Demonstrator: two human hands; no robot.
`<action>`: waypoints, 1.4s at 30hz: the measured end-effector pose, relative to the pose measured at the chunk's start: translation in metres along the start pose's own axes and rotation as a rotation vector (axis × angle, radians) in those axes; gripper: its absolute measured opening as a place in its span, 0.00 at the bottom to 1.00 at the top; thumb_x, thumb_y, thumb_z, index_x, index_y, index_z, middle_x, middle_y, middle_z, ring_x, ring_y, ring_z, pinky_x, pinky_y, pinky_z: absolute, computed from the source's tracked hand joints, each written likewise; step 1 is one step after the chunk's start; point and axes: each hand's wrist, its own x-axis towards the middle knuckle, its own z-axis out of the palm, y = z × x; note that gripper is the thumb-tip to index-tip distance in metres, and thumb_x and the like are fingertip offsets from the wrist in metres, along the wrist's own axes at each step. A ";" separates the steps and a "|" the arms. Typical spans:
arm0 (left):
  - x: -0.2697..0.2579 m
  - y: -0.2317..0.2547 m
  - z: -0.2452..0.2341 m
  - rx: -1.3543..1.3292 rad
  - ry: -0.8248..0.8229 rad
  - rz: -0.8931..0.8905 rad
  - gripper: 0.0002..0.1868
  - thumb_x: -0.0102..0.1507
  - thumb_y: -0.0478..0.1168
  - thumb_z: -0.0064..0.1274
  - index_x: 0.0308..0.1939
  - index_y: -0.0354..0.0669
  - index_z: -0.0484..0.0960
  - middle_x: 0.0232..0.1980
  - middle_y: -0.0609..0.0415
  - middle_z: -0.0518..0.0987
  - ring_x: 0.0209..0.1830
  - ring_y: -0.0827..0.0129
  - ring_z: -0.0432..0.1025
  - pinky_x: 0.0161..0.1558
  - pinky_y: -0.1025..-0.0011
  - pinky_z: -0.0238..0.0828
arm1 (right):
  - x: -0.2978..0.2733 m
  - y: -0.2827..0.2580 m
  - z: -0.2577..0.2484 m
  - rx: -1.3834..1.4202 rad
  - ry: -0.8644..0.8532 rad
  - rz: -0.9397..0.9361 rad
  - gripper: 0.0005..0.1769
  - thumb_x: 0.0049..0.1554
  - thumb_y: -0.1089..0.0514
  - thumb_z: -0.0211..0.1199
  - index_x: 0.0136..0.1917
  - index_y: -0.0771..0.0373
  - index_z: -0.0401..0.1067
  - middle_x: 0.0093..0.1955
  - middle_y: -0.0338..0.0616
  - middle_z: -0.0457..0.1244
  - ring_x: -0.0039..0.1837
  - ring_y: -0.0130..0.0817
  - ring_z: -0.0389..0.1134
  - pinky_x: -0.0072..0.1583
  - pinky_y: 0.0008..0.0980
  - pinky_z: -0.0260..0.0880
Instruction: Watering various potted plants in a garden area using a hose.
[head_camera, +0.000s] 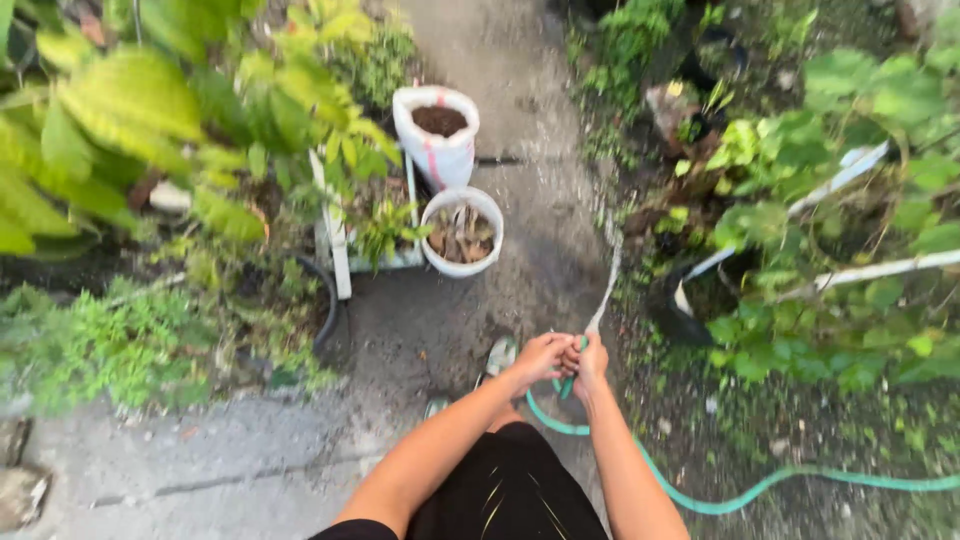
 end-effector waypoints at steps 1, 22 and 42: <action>-0.010 -0.018 -0.004 -0.012 -0.002 -0.026 0.22 0.69 0.54 0.48 0.63 0.51 0.77 0.54 0.59 0.80 0.52 0.72 0.76 0.50 0.67 0.74 | -0.008 0.017 -0.006 -0.001 0.020 0.020 0.28 0.65 0.39 0.37 0.29 0.53 0.53 0.20 0.33 0.44 0.21 0.26 0.41 0.27 0.31 0.37; -0.089 -0.085 -0.076 -0.360 0.138 0.139 0.25 0.65 0.56 0.53 0.60 0.47 0.77 0.47 0.54 0.81 0.43 0.65 0.78 0.46 0.59 0.79 | -0.054 0.111 0.071 -0.527 0.100 0.093 0.14 0.60 0.47 0.49 0.41 0.52 0.72 0.29 0.41 0.61 0.27 0.33 0.60 0.30 0.35 0.56; -0.108 -0.086 -0.122 -0.546 0.315 0.013 0.28 0.62 0.69 0.53 0.32 0.48 0.77 0.28 0.57 0.75 0.29 0.67 0.70 0.36 0.64 0.66 | -0.046 0.147 0.135 -0.746 -0.104 0.180 0.28 0.64 0.41 0.39 0.38 0.62 0.70 0.31 0.46 0.65 0.29 0.39 0.66 0.32 0.40 0.63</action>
